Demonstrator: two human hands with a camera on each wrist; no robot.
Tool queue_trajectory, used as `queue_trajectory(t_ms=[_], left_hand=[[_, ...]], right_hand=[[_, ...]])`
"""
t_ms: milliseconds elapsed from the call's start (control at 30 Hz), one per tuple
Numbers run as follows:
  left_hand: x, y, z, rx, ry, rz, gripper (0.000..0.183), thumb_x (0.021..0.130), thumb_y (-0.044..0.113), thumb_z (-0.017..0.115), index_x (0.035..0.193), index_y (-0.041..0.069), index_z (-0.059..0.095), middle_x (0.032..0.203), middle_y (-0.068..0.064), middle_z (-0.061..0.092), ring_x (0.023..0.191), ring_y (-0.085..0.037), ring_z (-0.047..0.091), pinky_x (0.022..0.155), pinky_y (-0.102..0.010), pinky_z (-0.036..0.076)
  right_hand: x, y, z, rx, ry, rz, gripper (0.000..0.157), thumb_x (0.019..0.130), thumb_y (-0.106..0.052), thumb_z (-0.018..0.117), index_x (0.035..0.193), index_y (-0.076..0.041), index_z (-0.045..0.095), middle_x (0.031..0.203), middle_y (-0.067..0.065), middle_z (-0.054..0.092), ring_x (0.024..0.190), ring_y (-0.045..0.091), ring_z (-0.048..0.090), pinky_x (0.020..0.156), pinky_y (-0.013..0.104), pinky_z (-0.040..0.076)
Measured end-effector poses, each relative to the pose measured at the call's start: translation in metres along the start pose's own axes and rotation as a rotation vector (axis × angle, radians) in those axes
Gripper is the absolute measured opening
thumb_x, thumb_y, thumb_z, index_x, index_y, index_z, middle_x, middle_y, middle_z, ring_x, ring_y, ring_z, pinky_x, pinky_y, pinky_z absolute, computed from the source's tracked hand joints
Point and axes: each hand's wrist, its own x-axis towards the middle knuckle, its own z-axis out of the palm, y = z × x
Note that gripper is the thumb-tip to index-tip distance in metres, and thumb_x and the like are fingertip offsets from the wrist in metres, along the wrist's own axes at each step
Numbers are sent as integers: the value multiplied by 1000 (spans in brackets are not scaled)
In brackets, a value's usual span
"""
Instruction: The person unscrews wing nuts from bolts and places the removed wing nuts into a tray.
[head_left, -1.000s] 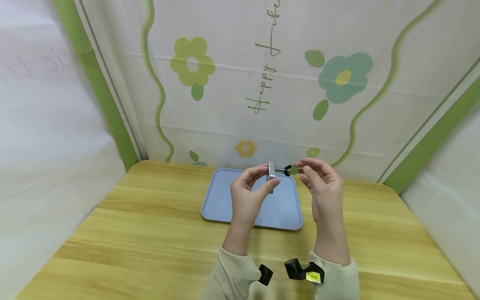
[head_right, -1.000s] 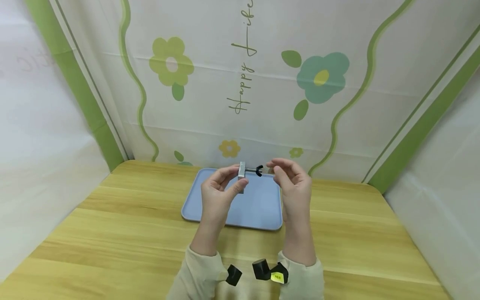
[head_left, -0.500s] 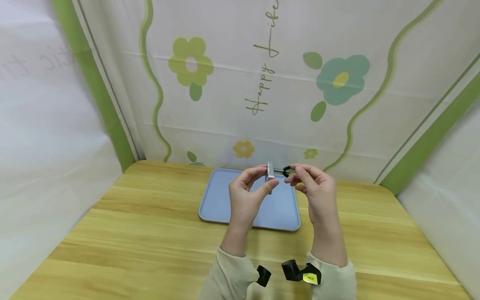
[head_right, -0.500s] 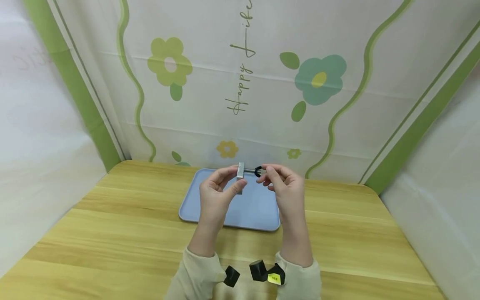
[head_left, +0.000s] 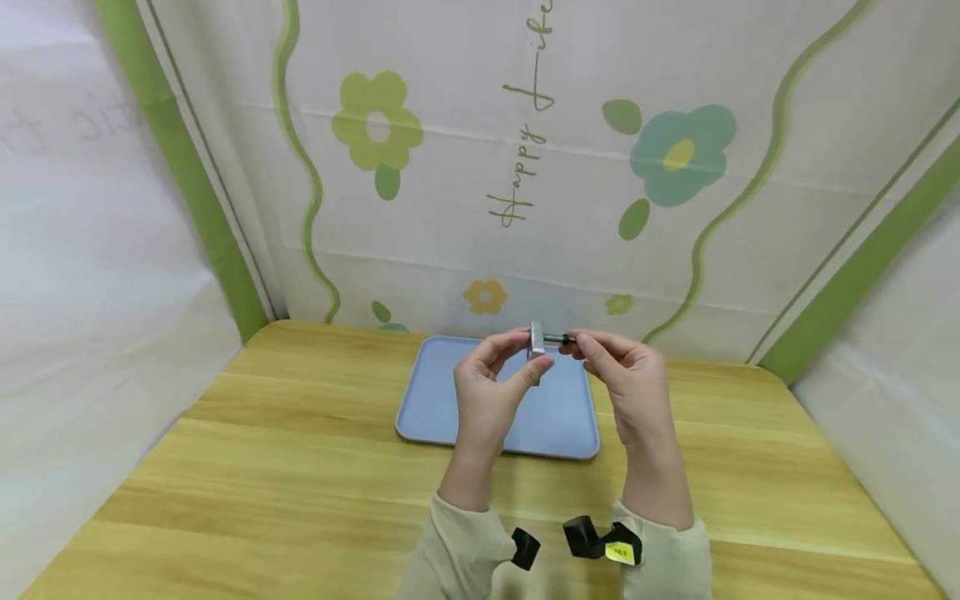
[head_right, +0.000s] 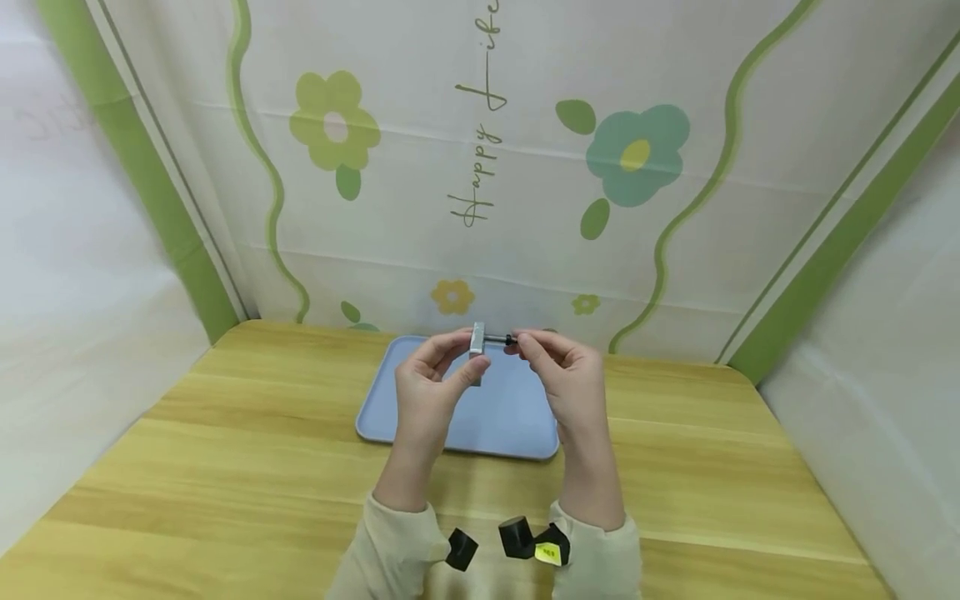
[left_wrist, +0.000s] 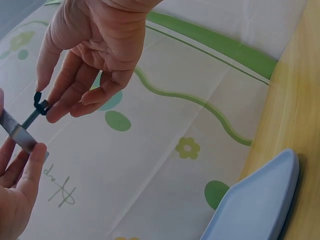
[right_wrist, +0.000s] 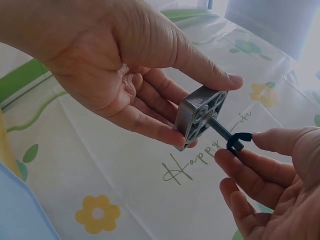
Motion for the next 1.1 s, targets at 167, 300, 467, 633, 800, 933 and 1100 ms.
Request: queue_trajectory(t_ms=[167, 300, 467, 633, 800, 933, 1100], left_hand=[[1, 0, 0, -10, -6, 1, 35, 80, 12, 84, 110, 1, 70, 117, -14, 70, 115, -18, 65, 74, -24, 61], [1, 0, -1, -13, -5, -8, 35, 79, 11, 84, 109, 0, 70, 117, -14, 70, 115, -17, 65, 73, -24, 61], [0, 0, -1, -4, -2, -9, 34, 80, 9, 83, 110, 0, 70, 117, -14, 70, 114, -17, 65, 73, -24, 62], [0, 0, -1, 0, -3, -9, 33, 80, 9, 82, 110, 1, 70, 117, -14, 70, 115, -17, 65, 73, -24, 62], [0, 0, -1, 0, -10, -7, 34, 80, 11, 83, 110, 0, 70, 118, -13, 70, 115, -18, 65, 74, -25, 62], [0, 1, -1, 2, 1, -16, 33, 80, 10, 83, 109, 0, 70, 118, -12, 70, 114, -17, 65, 73, -23, 61], [0, 2, -1, 2, 9, -9, 33, 79, 8, 83, 109, 0, 70, 117, -13, 70, 113, -17, 66, 74, -22, 61]], right_hand=[[-1, -2, 0, -1, -22, -56, 19, 93, -3, 68, 98, -18, 79, 92, -10, 74, 87, 6, 65, 76, 17, 55], [-1, 0, 0, -7, -37, -100, 21, 91, 3, 68, 106, -10, 77, 98, -11, 74, 94, 6, 65, 82, 17, 55], [1, 4, 0, -93, -57, -162, 25, 91, 6, 66, 115, 2, 71, 96, -15, 73, 101, 9, 62, 85, 19, 53], [2, 7, 1, -121, -77, -205, 26, 92, 9, 63, 117, 7, 67, 97, -16, 74, 99, 12, 59, 82, 20, 53], [2, 7, 1, -59, -66, -213, 23, 92, 10, 62, 114, 4, 69, 100, -12, 74, 98, 14, 59, 82, 20, 54], [0, 3, 2, 62, 19, -176, 17, 95, 4, 62, 107, -2, 72, 97, -6, 74, 94, 13, 61, 76, 20, 54], [0, -2, 1, 176, 149, -159, 14, 97, -2, 62, 94, -6, 75, 79, -1, 71, 78, 14, 64, 64, 20, 49]])
